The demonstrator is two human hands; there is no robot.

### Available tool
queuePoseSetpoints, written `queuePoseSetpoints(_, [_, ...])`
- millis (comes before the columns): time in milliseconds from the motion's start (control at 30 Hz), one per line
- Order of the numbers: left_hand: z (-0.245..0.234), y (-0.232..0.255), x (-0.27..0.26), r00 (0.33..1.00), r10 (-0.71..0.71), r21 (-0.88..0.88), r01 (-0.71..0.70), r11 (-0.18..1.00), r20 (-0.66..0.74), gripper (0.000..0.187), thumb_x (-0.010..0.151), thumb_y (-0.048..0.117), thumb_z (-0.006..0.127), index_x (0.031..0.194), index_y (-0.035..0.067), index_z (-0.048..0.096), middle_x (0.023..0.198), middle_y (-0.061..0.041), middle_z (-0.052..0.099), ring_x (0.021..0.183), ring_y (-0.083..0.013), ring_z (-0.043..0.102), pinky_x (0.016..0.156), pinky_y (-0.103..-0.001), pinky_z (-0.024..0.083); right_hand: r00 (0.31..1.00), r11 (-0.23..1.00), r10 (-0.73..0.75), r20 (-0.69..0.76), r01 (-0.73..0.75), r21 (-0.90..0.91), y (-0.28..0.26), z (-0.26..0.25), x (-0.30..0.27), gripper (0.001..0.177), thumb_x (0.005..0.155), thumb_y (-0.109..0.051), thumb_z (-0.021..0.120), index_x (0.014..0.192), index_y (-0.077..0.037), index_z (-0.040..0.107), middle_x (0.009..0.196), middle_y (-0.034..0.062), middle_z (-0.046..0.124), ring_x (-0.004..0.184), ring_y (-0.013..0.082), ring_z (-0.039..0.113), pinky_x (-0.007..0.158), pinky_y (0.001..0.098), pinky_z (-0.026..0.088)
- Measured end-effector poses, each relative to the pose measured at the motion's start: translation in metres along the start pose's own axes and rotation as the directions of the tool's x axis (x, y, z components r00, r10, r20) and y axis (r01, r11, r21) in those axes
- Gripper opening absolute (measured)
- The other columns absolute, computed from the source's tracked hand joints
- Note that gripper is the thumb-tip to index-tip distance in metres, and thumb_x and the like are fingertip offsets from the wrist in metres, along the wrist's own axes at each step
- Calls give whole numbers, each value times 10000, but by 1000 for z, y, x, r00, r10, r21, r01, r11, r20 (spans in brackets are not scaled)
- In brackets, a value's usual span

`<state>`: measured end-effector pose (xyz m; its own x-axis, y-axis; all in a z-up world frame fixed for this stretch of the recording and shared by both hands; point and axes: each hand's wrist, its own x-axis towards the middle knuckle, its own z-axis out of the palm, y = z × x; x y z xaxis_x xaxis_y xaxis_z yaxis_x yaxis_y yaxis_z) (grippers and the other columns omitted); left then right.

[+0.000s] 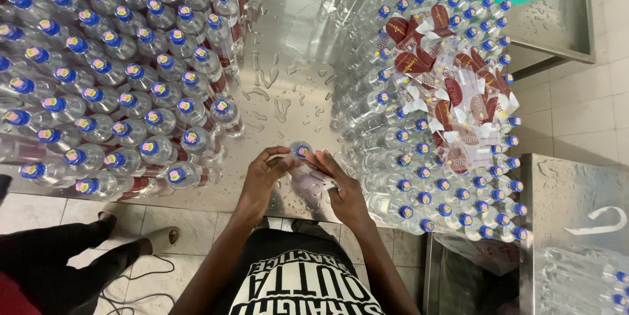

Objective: The person wraps individual plastic water bottles in clear plastic bags with red branding. They pick up a bottle from a large stack on a metal table, slide it into a bag, and place the wrapped bottle back onto the table. The process is repeated continuously throughout the video.

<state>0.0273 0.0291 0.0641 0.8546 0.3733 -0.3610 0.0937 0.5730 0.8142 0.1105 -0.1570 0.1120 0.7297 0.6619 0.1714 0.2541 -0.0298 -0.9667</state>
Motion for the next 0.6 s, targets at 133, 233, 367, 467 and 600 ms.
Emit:
queuePoseSetpoints(133, [4,-17,25,999,-37,-161,34,986,-14,287,1070,143,711,1324,34,637,1050,-163,788,985,-234,765,854,-341,533,999,991,20,32,-16,-136,23,-10,0,668,985,178,465,1614,-34,546,1471,152,735,1477,309,544,1292,529,305])
queuePoseSetpoints(233, [7,-37,38,987,69,-29,-74,997,-143,199,1112,140,656,1287,59,707,1152,-123,798,944,-159,702,805,-269,521,986,943,154,70,-126,-308,30,-5,16,778,959,161,502,1675,-143,486,1627,143,596,1563,418,396,1255,607,365])
queuePoseSetpoints(367, [7,-45,31,942,299,324,-239,916,-150,297,1127,53,574,1351,117,758,1374,-96,747,1283,-246,609,1046,-384,492,959,926,274,76,-242,-292,41,7,29,617,1125,-43,480,1721,-120,341,1531,301,619,1456,522,513,1168,666,436])
queuePoseSetpoints(467, [3,-54,19,929,363,453,-295,841,-71,381,1125,-24,505,1426,98,707,1493,-148,684,1464,-369,545,1183,-503,452,956,955,261,135,-235,-178,35,9,29,757,1063,17,543,1753,-116,262,1576,306,571,1485,494,502,1194,637,399])
queuePoseSetpoints(600, [-5,-70,14,924,381,509,-342,790,30,506,1157,-2,412,1623,129,557,1647,-175,558,1545,-410,446,1245,-565,406,962,969,246,119,-247,-8,61,12,26,1021,930,-62,842,1751,-76,236,1661,260,504,1574,425,423,1282,555,353])
